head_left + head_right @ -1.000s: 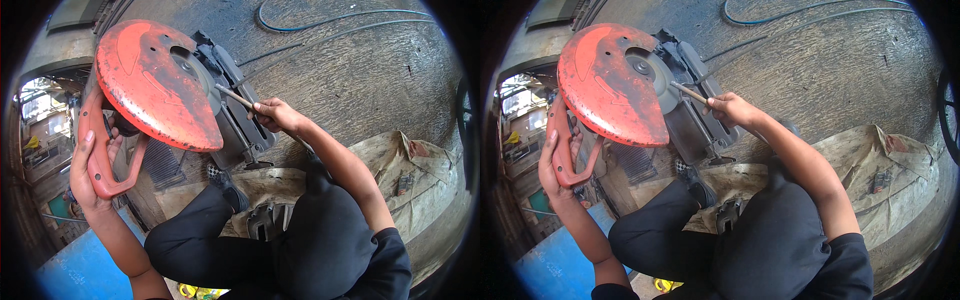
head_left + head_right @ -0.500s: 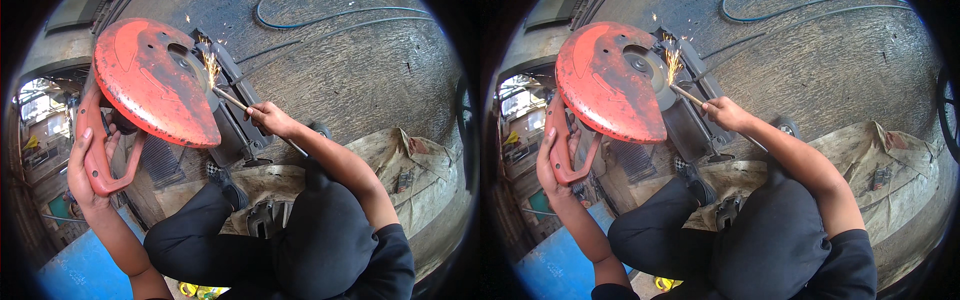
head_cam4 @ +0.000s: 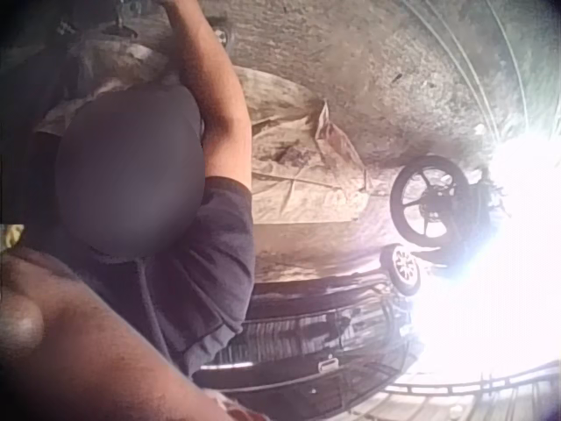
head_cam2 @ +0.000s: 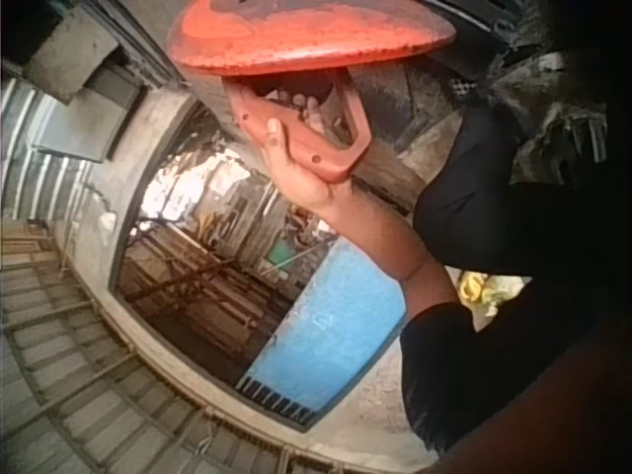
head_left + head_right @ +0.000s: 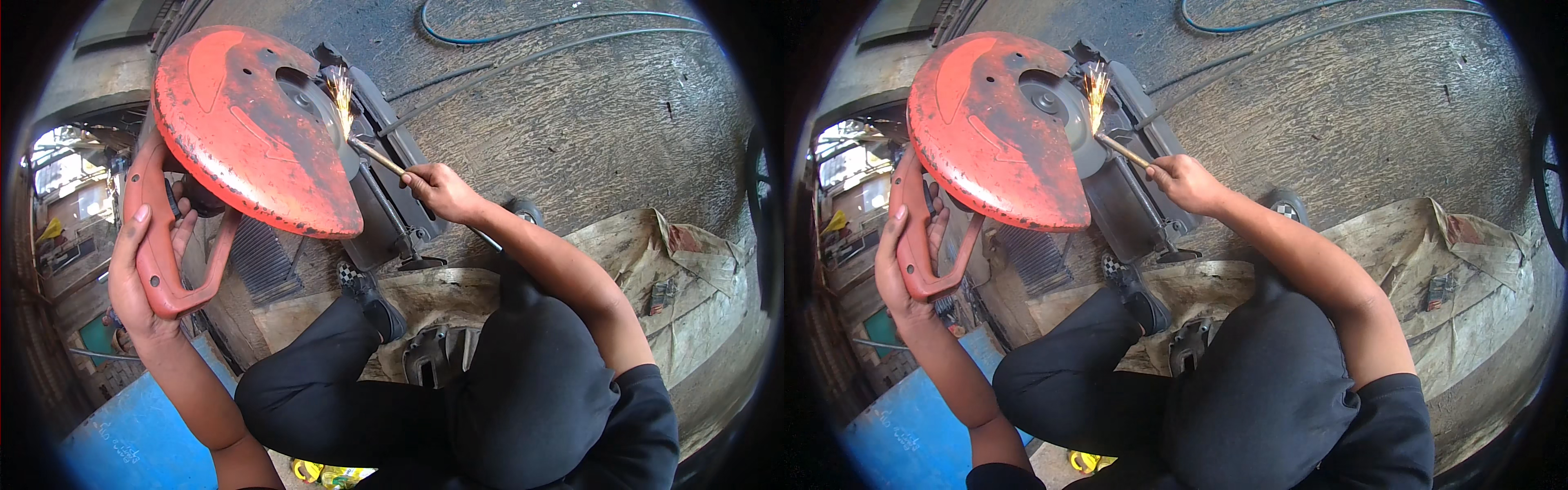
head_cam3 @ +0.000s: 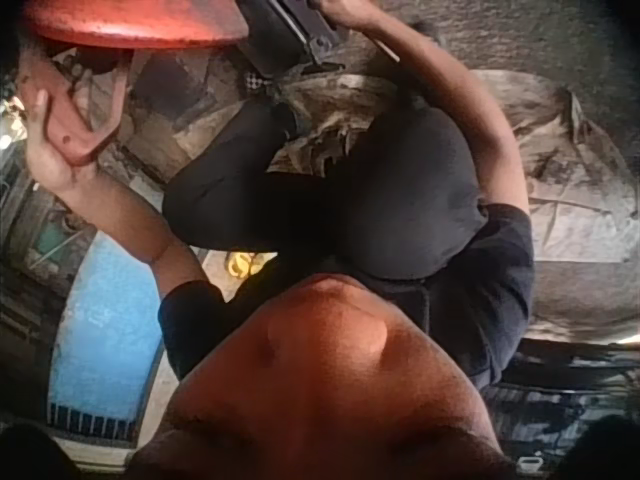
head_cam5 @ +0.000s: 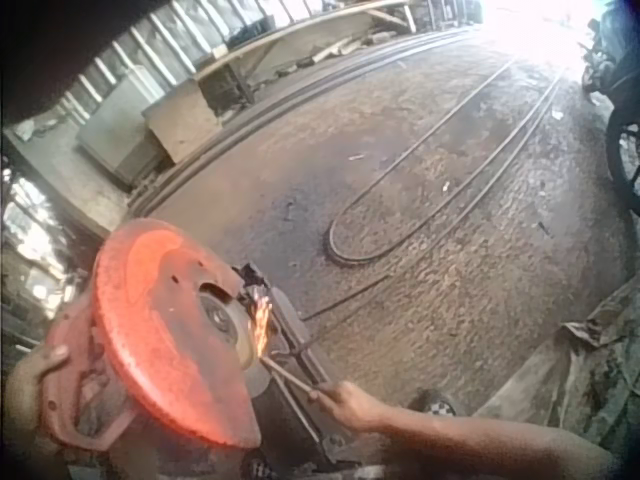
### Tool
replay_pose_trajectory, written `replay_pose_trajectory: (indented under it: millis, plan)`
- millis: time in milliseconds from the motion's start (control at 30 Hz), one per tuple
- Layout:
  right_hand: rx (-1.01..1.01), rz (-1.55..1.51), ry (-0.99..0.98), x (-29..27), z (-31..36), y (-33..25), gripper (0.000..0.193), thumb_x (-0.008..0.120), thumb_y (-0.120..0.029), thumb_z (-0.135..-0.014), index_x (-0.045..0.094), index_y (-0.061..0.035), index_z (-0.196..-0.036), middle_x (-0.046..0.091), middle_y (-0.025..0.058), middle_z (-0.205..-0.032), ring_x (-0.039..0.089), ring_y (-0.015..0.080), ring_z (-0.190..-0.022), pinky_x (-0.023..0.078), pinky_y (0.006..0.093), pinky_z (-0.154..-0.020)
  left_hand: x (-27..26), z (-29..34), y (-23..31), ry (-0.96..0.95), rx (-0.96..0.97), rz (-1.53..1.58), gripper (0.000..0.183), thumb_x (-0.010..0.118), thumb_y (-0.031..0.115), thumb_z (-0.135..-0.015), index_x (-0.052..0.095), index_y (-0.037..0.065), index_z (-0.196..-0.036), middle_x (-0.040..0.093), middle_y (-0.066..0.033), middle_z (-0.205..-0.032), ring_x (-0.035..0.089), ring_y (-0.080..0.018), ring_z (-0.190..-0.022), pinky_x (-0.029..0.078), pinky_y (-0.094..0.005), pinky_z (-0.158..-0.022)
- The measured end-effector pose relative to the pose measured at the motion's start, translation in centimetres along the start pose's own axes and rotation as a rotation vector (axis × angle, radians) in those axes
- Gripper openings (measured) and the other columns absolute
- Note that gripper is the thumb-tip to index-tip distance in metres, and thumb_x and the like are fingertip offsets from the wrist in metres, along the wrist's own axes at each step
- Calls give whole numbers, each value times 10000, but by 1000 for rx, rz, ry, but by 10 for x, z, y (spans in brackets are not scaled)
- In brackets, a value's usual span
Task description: Using a circular chop saw to cut a thin metal rod into smaller pieces.
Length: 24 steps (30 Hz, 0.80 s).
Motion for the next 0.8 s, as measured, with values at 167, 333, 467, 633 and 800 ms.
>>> replay_pose_trajectory:
  millis: [167, 333, 467, 633, 800]
  plan:
    - [-106, 137, 86, -7, 1, -19, 280, 529, -227, -941, 635, 30, -905, 556, 208, -638, 564, 366, -615, 451, 438, -621, 2, 0, 0, -11, -10, 7, 586, 575, 220, -906, 358, -81, -1360, 533, -213, -1231, 549, -271, -1125, 433, -392, -1018]
    - [-140, 238, 124, -12, 4, -30, 241, 543, -189, -929, 629, 33, -888, 563, 268, -704, 558, 458, -695, 457, 465, -636, 1, 1, 1, 35, 3, 25, 565, 560, 201, -910, 370, -79, -1363, 547, -227, -1225, 562, -283, -1116, 413, -419, -1026]
    - [-180, 237, 177, -15, 4, -32, 207, 552, -170, -917, 629, 23, -925, 563, 271, -708, 566, 460, -702, 458, 474, -642, 4, 1, 0, 12, -14, 6, 570, 563, 206, -908, 370, -77, -1364, 548, -222, -1225, 563, -281, -1113, 413, -416, -1024]
    - [-335, 408, 288, -23, 5, -40, 201, 574, -195, -899, 632, -22, -983, 633, 208, -835, 612, 421, -754, 491, 483, -678, -1, 0, 2, 15, 23, -28, 564, 576, 205, -901, 390, -80, -1351, 562, -208, -1207, 584, -250, -1058, 461, -367, -937]
    - [-244, 504, 346, -36, 4, -33, 224, 558, -248, -906, 641, -70, -1014, 633, 147, -892, 623, 383, -813, 498, 480, -705, -9, -3, 3, 7, 4, -167, 547, 594, 186, -889, 417, -83, -1332, 592, -181, -1168, 608, -197, -965, 490, -279, -782]
Point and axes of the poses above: each hand's wrist, its own z-axis away from the middle knuckle, its own x-axis out of the palm, y = z × x, the point moved 9 cm from there along -z, towards the middle knuckle
